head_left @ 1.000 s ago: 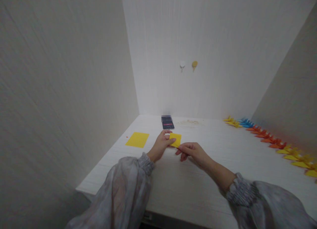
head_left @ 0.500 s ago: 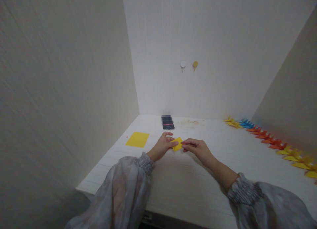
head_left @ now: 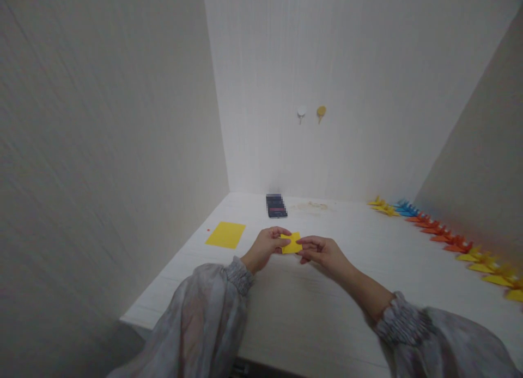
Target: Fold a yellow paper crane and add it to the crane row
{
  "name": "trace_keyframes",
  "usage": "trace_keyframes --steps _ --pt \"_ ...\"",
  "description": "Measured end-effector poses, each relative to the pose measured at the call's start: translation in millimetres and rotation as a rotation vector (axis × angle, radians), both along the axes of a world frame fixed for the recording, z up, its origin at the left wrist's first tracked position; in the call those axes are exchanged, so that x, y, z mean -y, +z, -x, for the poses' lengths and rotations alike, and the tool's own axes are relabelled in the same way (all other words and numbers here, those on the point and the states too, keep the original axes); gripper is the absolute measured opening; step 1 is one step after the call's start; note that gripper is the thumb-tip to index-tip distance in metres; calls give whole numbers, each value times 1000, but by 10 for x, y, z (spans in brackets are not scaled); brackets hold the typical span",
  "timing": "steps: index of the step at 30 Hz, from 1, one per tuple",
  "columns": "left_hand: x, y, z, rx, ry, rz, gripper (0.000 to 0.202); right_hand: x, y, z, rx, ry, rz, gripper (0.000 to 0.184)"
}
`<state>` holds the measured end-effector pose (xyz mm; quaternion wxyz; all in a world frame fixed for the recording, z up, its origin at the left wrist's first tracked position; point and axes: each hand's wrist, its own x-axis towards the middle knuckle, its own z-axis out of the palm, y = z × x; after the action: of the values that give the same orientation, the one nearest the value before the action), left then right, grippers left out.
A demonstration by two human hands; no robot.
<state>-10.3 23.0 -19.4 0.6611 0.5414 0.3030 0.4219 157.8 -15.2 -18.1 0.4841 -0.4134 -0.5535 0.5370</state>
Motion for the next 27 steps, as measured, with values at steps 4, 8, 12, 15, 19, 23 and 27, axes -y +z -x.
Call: trace_keyframes --steps 4,8,12,15,19,23,27 --pt "27 23 18 -19 -46 21 30 -17 -34 -23 38 0 -7 29" --pt "33 7 42 -17 -147 67 37 -20 -31 -53 85 -12 -29 27" --pt "27 -15 48 -16 -201 71 39 -24 -34 -82 170 -21 -104 21" --pt "35 3 37 -9 -214 78 42 -23 -40 -96 267 -75 -155 21" --pt "64 60 19 7 -192 81 41 -10 -8 -104 452 -145 -341 19" --pt "78 97 12 7 -158 99 39 2 37 -117 573 -125 -622 16" --pt "58 88 14 9 -121 129 36 8 55 -151 675 -73 -831 18"
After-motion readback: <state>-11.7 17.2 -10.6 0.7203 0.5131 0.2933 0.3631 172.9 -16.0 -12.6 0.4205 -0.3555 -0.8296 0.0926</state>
